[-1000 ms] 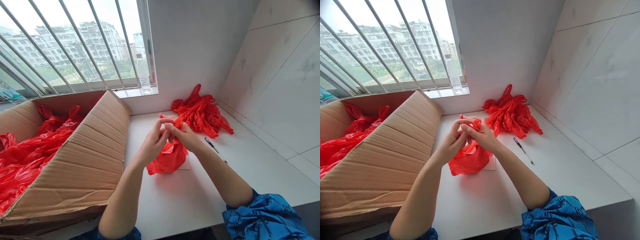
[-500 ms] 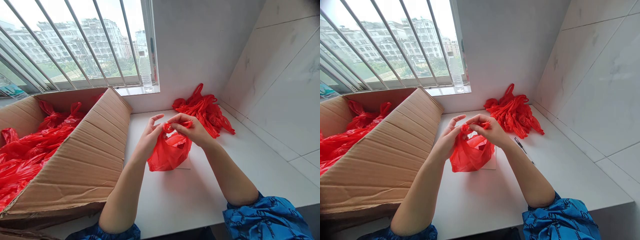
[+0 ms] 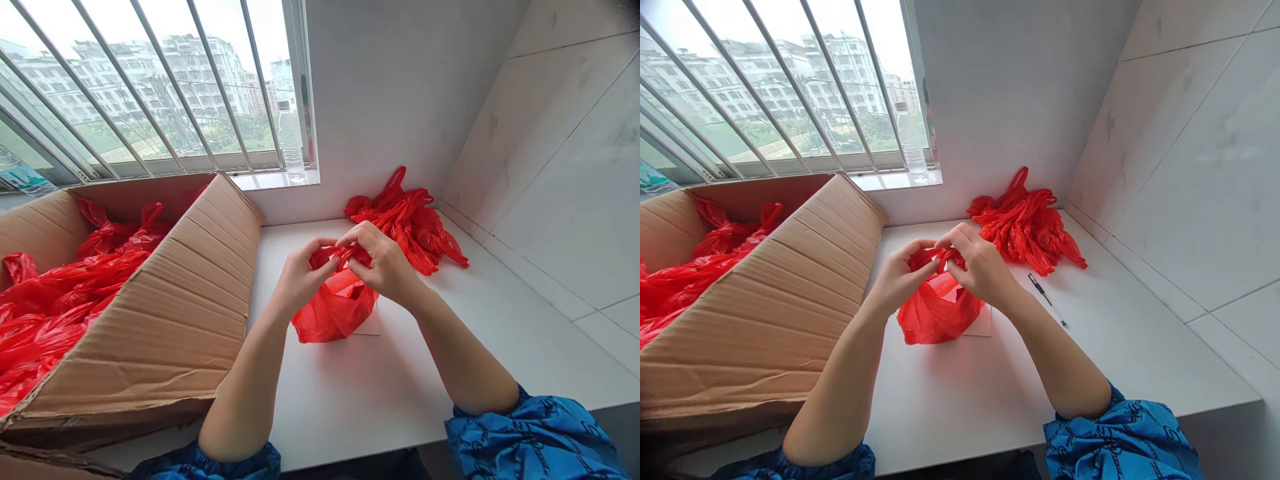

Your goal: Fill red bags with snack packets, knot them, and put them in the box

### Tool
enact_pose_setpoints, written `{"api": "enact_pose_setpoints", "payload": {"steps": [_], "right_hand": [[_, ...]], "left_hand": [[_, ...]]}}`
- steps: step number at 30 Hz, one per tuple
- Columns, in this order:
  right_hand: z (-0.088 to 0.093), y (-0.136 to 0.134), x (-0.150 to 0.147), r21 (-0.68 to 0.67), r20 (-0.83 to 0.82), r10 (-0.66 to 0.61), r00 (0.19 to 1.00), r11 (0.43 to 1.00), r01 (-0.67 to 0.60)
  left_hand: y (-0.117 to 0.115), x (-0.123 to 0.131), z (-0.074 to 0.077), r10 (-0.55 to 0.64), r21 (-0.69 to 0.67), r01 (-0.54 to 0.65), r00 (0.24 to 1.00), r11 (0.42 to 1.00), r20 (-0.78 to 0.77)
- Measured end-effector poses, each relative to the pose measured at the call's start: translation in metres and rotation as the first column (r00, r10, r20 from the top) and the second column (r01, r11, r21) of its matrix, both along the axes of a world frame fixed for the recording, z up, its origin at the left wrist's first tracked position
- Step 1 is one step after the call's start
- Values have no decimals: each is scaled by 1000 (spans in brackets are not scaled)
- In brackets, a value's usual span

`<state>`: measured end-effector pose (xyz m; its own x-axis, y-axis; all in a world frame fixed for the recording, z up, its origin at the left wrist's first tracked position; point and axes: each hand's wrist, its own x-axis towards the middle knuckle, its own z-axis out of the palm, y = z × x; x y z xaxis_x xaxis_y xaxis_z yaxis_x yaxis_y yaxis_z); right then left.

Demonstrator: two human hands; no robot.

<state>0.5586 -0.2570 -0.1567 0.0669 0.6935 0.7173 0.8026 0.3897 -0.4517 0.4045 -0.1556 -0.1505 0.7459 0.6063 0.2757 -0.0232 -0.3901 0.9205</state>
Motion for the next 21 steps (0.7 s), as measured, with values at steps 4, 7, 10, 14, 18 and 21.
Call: {"api": "enact_pose_setpoints", "payload": {"steps": [4,7,10,14,18,21], "right_hand": [[-1,-1,-1,36,-10,13,1000,999,-13],[1,-3,2,37,-37,40,998,999,-39],[4,-7,7,32,-89,-7,996,999,10],[8,-14,17,6,-118,-152,981,988,154],[17,-28,25,-95,-179,-119,977,990,103],[26,-42,34,-214,-250,-67,966,977,13]], "left_hand": [[-2,5,-8,72,108,-72,997,992,6],[-4,5,-5,25,-42,-21,996,999,90],[-8,2,3,6,-205,24,989,979,146],[-11,-2,9,47,-381,45,972,923,229],[-5,1,6,85,-506,94,944,857,319],[5,3,3,200,-606,62,913,793,355]]}}
